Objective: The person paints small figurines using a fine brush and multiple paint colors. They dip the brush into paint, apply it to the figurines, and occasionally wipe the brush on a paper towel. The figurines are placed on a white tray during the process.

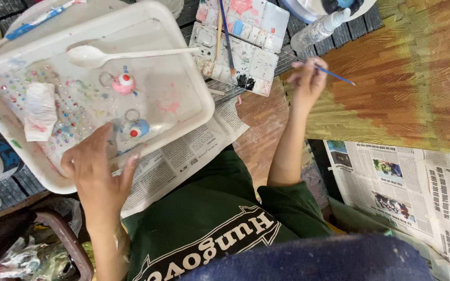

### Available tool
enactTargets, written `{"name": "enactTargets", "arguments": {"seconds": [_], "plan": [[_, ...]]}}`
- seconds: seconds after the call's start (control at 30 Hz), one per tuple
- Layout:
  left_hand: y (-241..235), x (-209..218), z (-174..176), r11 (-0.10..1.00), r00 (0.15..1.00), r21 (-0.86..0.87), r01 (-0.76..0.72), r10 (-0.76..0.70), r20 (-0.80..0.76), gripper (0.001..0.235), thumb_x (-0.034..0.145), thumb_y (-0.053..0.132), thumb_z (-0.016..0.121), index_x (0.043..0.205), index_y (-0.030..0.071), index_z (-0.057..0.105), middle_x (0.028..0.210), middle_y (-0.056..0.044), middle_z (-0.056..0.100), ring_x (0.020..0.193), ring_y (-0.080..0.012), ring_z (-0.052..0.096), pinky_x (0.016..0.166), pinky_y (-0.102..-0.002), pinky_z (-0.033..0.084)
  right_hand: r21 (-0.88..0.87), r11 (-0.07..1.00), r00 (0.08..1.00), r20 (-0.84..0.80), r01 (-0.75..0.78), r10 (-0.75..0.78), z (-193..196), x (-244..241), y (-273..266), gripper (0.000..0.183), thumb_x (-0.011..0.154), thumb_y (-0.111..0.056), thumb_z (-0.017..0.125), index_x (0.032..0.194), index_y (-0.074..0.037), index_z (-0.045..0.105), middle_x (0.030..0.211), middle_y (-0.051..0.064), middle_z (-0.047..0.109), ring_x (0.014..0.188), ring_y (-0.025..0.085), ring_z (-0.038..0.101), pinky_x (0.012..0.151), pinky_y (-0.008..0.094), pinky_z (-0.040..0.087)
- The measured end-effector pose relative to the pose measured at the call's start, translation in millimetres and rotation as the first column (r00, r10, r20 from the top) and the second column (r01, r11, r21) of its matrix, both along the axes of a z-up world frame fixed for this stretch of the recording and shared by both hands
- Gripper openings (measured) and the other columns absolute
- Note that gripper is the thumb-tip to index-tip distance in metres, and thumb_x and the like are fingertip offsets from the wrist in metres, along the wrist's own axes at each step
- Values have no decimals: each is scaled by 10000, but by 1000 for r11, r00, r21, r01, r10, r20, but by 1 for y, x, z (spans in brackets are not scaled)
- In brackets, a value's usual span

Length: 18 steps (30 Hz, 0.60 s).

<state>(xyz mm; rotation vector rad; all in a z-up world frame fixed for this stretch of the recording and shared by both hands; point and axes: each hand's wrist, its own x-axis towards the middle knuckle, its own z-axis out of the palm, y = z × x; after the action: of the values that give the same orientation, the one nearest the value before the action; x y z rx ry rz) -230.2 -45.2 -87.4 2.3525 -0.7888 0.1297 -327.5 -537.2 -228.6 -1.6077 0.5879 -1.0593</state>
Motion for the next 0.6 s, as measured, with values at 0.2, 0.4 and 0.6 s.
{"name": "enactTargets", "arguments": {"seconds": [0.2,0.4,0.6], "plan": [[0,0,-4,1000,1000,15,-17,16,14,660,949,235,835,1498,50,519,1398,-139,636,1272,-289,581,1120,-426,302,-174,983,992,-99,66,-84,-3,42,20,105,1141,-156,518,1176,-56,517,824,71,690,555,73,554,488,240,429],[2,1,-6,999,1000,31,-19,18,15,644,963,244,835,1486,49,514,1396,-132,641,1260,-280,584,1114,-421,300,-228,969,986,-107,100,-127,6,55,23,101,1140,-148,476,1155,-56,514,815,76,739,523,63,550,500,234,429],[0,0,-5,999,1000,33,-23,23,1,664,950,248,833,1505,57,524,1397,-124,643,1242,-280,584,1106,-417,301,-200,979,990,-127,41,-67,8,54,23,99,1153,-148,478,1170,-57,512,829,87,723,558,67,536,509,242,414]]}}
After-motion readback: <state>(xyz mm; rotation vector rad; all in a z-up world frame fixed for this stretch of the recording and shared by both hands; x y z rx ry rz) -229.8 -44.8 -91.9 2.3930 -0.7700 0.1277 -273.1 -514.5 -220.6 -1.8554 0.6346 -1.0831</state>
